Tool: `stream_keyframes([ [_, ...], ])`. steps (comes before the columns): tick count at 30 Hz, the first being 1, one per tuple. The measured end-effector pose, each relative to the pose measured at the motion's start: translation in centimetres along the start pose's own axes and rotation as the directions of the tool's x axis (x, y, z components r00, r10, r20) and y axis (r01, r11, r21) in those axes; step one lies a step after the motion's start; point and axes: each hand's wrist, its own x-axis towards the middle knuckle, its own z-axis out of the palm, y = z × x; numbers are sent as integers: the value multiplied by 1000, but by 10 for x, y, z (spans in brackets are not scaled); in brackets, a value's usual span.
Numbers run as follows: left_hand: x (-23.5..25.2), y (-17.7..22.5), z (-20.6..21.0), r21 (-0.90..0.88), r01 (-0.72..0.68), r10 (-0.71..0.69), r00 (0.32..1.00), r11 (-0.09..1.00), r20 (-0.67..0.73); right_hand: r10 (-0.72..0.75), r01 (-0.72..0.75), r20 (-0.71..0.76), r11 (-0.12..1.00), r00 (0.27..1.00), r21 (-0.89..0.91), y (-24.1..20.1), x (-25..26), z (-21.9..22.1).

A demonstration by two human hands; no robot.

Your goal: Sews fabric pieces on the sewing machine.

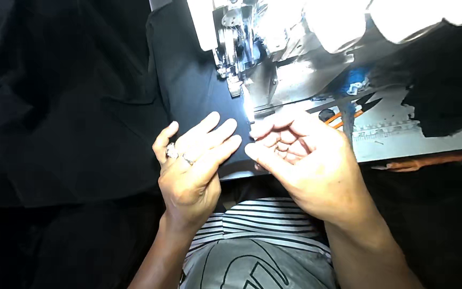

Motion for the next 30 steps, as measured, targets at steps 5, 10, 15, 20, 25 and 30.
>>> stream_keyframes([
  [5,22,-7,-3,1,22,-22,998,1000,53,-135,118,-61,968,989,-221,-3,19,3],
  [10,49,-19,-5,25,62,-64,992,998,106,-143,114,-100,961,985,-251,-4,23,8],
  [15,50,-16,-10,136,125,-140,985,983,105,-102,94,-48,982,994,-161,1,2,2],
  [20,24,2,-28,272,171,-201,976,947,86,-8,9,21,999,1000,-33,19,-19,-5],
  [25,3,42,-7,140,242,-266,945,960,190,188,-165,170,976,967,-143,36,-18,-12],
  [30,2,44,4,-38,83,-62,920,996,386,242,-224,185,968,953,-112,42,-10,-5],
])
